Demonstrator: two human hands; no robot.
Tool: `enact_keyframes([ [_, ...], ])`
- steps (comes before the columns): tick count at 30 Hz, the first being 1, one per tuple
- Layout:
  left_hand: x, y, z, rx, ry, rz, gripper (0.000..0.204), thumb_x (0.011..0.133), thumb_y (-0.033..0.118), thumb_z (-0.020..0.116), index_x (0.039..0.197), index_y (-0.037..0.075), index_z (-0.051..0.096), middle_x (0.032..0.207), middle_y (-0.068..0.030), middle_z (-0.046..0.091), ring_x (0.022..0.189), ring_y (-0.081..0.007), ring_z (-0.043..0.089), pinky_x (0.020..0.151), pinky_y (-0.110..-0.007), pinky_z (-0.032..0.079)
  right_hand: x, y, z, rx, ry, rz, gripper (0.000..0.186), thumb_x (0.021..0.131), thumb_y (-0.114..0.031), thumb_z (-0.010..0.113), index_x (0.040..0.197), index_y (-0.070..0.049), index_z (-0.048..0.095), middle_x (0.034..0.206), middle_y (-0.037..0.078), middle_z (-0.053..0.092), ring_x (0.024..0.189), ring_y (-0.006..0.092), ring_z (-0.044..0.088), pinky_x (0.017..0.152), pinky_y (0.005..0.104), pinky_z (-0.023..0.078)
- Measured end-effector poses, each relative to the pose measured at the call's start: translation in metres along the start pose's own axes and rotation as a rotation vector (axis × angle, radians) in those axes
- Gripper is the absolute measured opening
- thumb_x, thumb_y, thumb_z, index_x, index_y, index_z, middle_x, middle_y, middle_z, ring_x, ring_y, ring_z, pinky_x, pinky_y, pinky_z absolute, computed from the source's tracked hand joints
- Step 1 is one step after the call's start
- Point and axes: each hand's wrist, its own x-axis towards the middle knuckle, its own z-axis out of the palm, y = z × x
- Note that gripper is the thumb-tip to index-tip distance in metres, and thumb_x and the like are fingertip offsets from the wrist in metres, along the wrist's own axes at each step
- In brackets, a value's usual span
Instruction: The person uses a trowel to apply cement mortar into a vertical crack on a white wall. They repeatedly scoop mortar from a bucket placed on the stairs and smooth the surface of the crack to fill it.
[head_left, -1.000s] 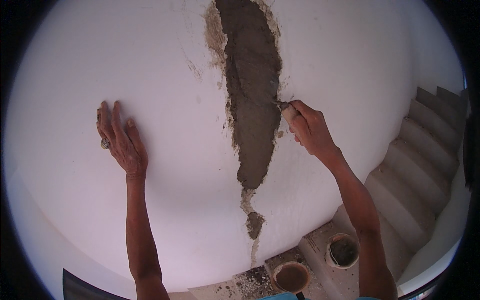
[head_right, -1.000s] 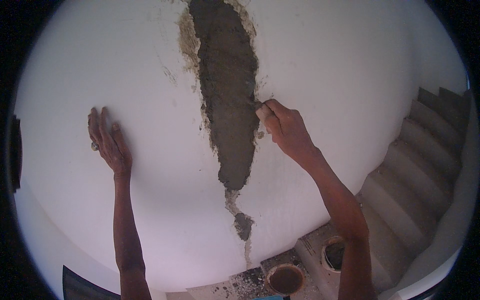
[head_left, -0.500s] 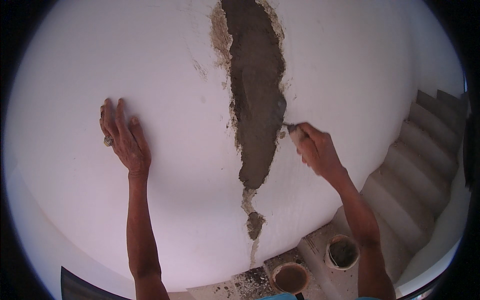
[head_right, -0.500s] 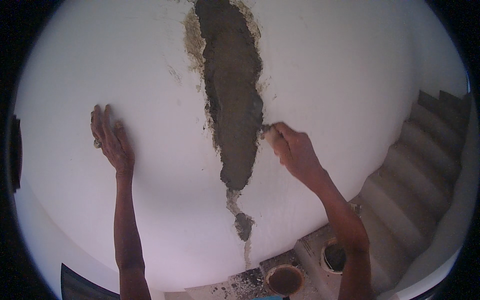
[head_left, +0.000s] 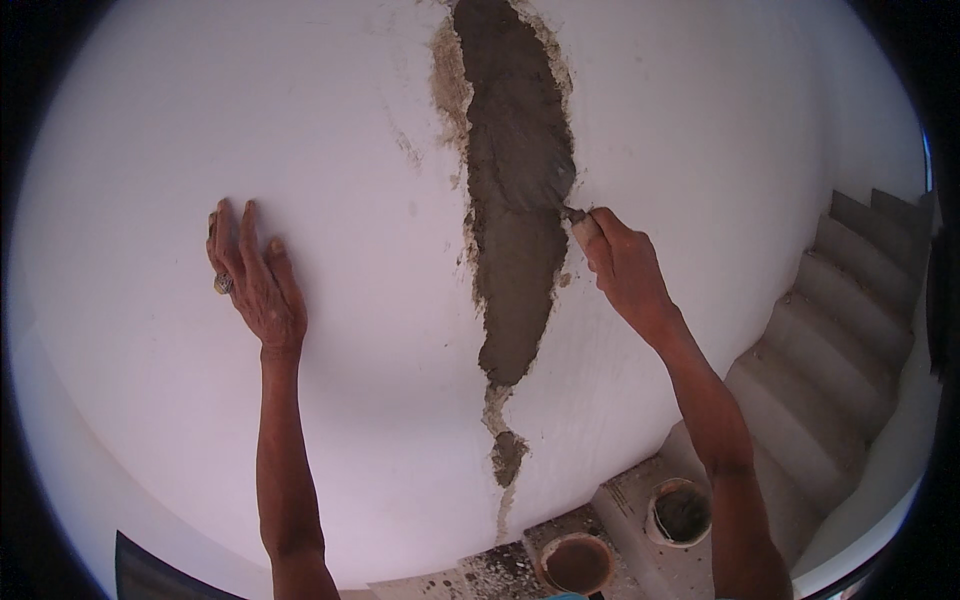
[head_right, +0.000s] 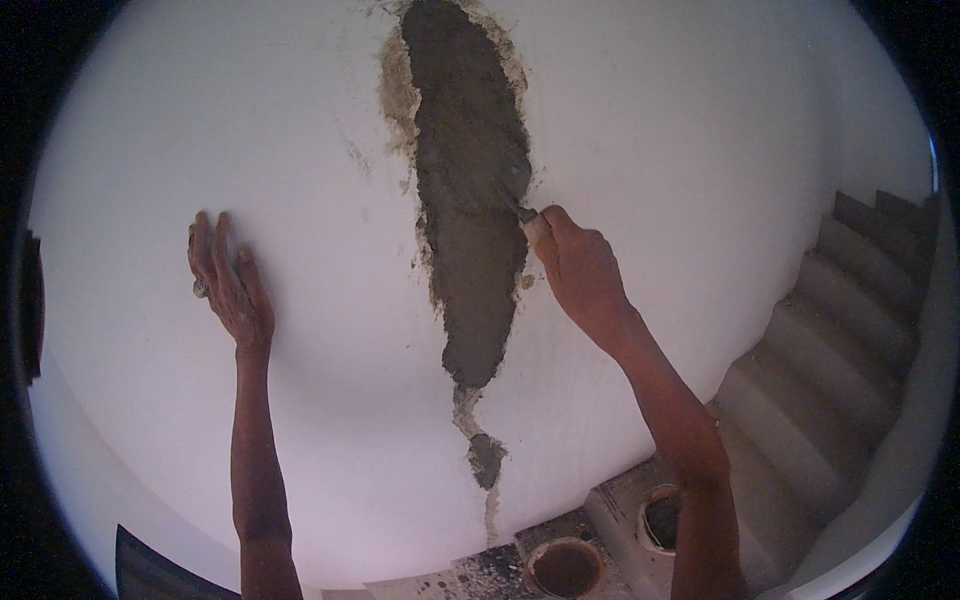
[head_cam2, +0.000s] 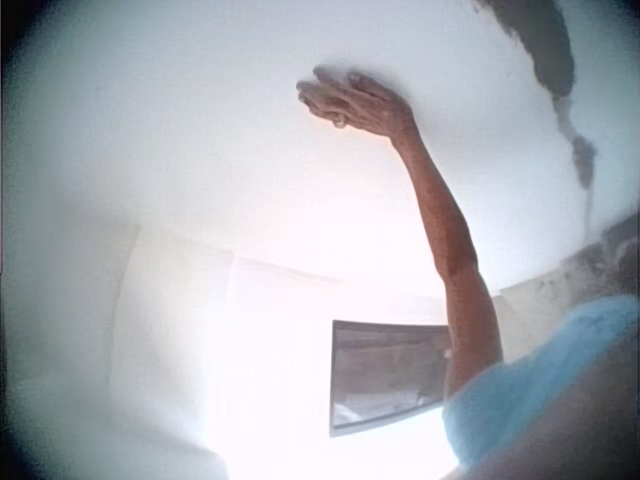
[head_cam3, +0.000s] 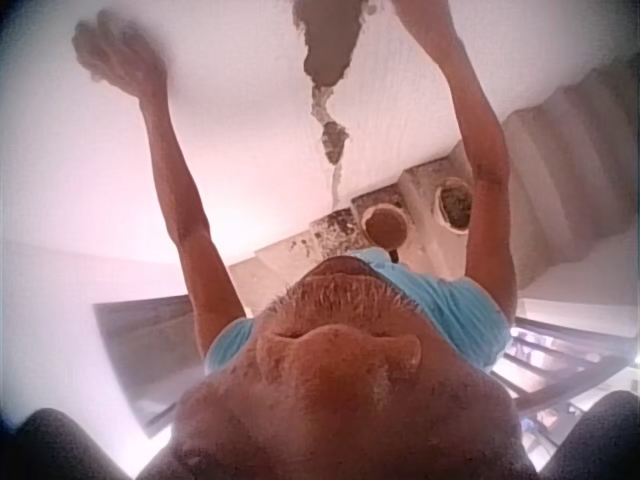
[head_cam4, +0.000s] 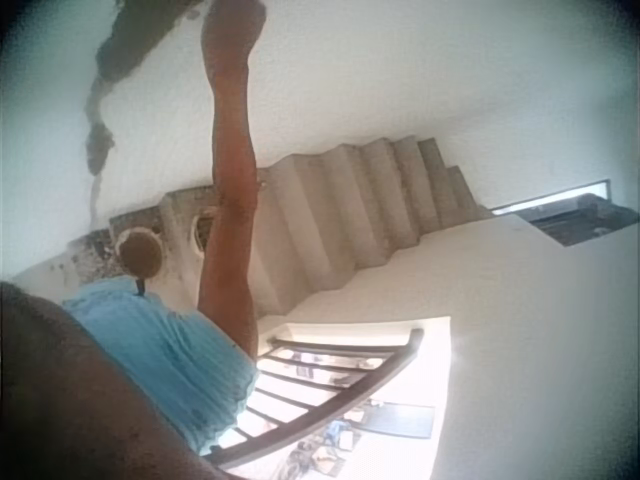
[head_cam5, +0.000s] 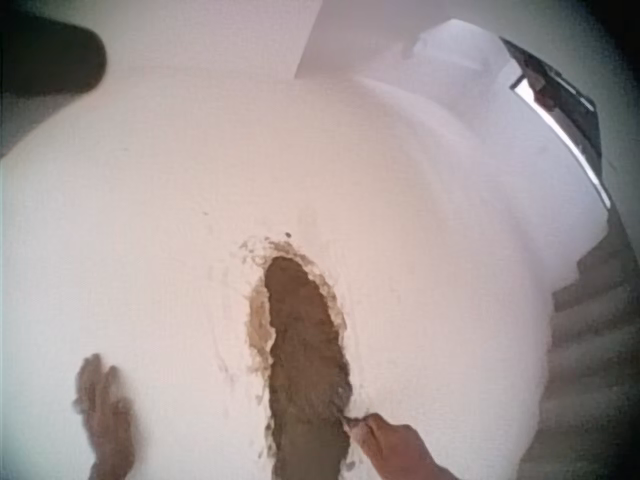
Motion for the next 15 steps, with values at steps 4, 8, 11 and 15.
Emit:
enact_keyframes([
  [4, 0.002, 0.004, -0.002, 0.050, -0.021, -0.011, 0.040, 0.102, 0.020, 0.042, 0.139, 0.007, 0.047, 0.151, -0.0141, 0.035, 0.142, -0.0349, 0.028, 0.116, -0.052, 0.024, -0.014, 0.011, -0.008, 0.061, -0.015, 0.067, 0.023, 0.097, -0.017, 0.043, 0.104, 0.001, 0.056, 0.063, 0.017, 0.057, 0.054, 0.0296, 0.060, 0.055, 0.0416, 0.046],
  [8, 0.001, 0.005, -0.002, 0.034, -0.013, -0.001, 0.040, 0.102, 0.020, 0.042, 0.139, 0.006, 0.048, 0.151, -0.0160, 0.036, 0.142, -0.0358, 0.028, 0.116, -0.051, 0.023, 0.002, 0.001, -0.012, 0.168, 0.013, 0.075, 0.025, 0.096, -0.018, 0.041, 0.103, 0.001, 0.056, 0.061, 0.015, 0.056, 0.052, 0.0274, 0.059, 0.052, 0.0395, 0.046],
  [11, 0.003, 0.001, -0.005, 0.039, -0.004, 0.014, 0.040, 0.103, 0.023, 0.041, 0.139, 0.007, 0.048, 0.151, -0.0160, 0.036, 0.142, -0.0355, 0.028, 0.116, -0.051, 0.024, 0.010, -0.006, -0.006, 0.252, -0.036, 0.138, 0.026, 0.097, -0.019, 0.042, 0.103, 0.002, 0.056, 0.062, 0.017, 0.056, 0.053, 0.0289, 0.059, 0.051, 0.0392, 0.046],
  [15, 0.002, 0.003, 0.000, 0.020, 0.006, 0.024, 0.041, 0.103, 0.023, 0.041, 0.139, 0.007, 0.048, 0.151, -0.0165, 0.036, 0.142, -0.0362, 0.028, 0.115, -0.051, 0.025, -0.013, 0.015, 0.014, 0.142, -0.059, -0.002, 0.025, 0.097, -0.021, 0.047, 0.104, 0.002, 0.056, 0.067, 0.021, 0.059, 0.058, 0.0367, 0.060, 0.055, 0.0432, 0.046],
])
